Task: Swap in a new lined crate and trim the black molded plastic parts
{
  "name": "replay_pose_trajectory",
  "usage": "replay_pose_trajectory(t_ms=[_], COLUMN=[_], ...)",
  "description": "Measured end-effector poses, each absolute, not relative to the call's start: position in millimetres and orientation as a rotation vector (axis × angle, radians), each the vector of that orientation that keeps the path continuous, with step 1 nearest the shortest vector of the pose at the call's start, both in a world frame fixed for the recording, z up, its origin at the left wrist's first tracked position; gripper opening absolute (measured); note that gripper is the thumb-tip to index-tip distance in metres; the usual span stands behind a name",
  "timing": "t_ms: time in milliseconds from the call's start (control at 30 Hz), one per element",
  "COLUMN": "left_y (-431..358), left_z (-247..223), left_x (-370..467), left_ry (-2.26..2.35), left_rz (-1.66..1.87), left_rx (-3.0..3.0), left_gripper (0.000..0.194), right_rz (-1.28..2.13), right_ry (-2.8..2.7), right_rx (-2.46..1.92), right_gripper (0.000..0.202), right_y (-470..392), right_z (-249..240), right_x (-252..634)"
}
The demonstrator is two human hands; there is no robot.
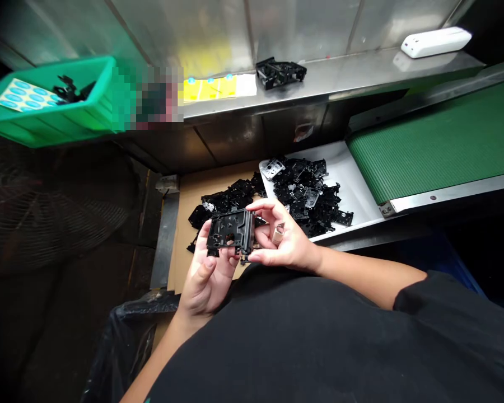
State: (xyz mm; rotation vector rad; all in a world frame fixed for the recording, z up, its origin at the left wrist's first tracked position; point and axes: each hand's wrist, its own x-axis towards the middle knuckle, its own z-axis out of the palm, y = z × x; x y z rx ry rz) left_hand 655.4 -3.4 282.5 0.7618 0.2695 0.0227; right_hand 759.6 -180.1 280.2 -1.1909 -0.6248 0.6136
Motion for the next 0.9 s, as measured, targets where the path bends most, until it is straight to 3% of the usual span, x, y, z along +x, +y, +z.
replay_pose_trajectory(t_ms=[200, 400, 467, 567, 667, 767, 900], left_y=[-17, -30, -33, -34, -35, -37, -43], left_z=[292, 294, 292, 289, 286, 281, 279], left_x=[658, 662, 664, 665, 664, 660, 656], left_ry=[0.3, 0.365, 0.4, 0.423, 0.391, 0.306, 0.364], left_rz=[0.109, 0.159, 0.203, 0.133, -0.163, -0.433, -0.502], left_rx=[0.811, 0.837, 0.828, 0.729, 0.657, 0.665, 0.708], left_gripper=[0.068, 0.088, 0.081, 0.057, 0.05, 0.054, 0.054], right_rz=[0.6, 0.597, 0.581, 0.516, 0.466, 0.688, 0.874], right_ry=[-0.674, -0.695, -0.736, -0.848, -0.737, -0.727, -0.956], right_rx=[-1.06, -1.079, -1.083, -1.153, -1.316, -1.419, -1.467], right_gripper=[0.071, 0.072, 0.061, 0.023, 0.017, 0.035, 0.018], right_y=[-187, -193, -195, -197, -198, -199, -204], right_z=[271, 269, 270, 272, 274, 275, 273], right_x=[763, 768, 772, 778, 784, 791, 797])
